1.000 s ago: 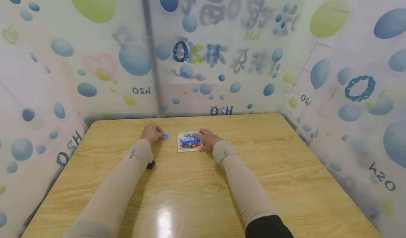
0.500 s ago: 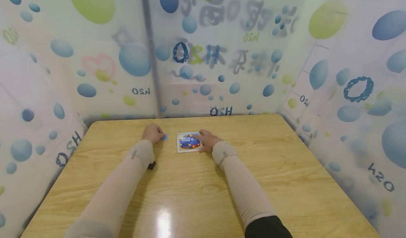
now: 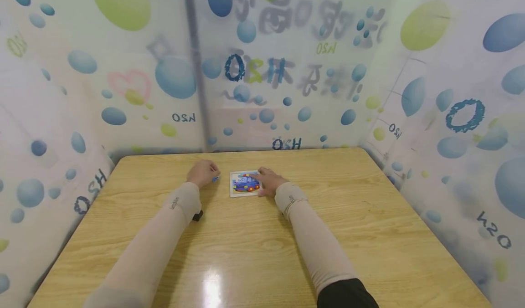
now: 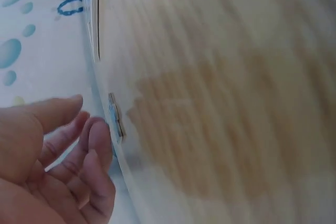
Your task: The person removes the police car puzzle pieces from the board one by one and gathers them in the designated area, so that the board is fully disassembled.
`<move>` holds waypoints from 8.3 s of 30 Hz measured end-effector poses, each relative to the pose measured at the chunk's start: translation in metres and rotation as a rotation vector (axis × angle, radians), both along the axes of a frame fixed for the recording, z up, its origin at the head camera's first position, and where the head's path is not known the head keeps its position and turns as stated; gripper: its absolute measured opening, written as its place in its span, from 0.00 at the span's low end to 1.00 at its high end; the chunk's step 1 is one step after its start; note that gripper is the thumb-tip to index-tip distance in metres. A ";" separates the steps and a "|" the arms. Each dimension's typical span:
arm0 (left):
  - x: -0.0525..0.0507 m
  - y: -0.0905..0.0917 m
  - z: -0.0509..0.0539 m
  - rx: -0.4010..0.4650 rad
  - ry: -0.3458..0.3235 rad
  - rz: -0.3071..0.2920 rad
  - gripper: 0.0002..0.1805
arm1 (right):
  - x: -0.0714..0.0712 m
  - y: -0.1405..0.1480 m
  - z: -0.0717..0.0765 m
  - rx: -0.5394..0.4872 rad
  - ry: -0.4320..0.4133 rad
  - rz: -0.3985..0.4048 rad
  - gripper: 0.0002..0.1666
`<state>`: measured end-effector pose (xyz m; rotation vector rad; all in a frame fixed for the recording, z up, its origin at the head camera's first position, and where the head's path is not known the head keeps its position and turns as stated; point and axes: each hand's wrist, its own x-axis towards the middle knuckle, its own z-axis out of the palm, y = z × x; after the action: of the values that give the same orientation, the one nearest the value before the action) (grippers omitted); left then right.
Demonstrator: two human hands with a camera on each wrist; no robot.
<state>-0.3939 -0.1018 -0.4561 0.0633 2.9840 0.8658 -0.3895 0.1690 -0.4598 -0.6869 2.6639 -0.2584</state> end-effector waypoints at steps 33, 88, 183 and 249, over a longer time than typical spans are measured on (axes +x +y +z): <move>-0.003 0.041 -0.007 0.013 -0.095 -0.200 0.15 | 0.003 -0.001 0.003 -0.001 0.026 0.011 0.50; -0.011 0.069 -0.007 0.132 -0.142 -0.078 0.11 | 0.003 0.000 0.000 0.011 0.044 0.013 0.49; -0.011 0.007 -0.003 0.490 -0.192 -0.109 0.13 | 0.006 -0.003 -0.002 0.019 0.053 -0.043 0.41; 0.021 -0.026 -0.009 0.198 -0.203 -0.095 0.08 | 0.009 0.001 -0.006 -0.024 0.051 -0.007 0.41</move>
<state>-0.3729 -0.1281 -0.4652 0.1139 2.6786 1.0820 -0.3809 0.1695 -0.4662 -0.7006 2.7160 -0.2784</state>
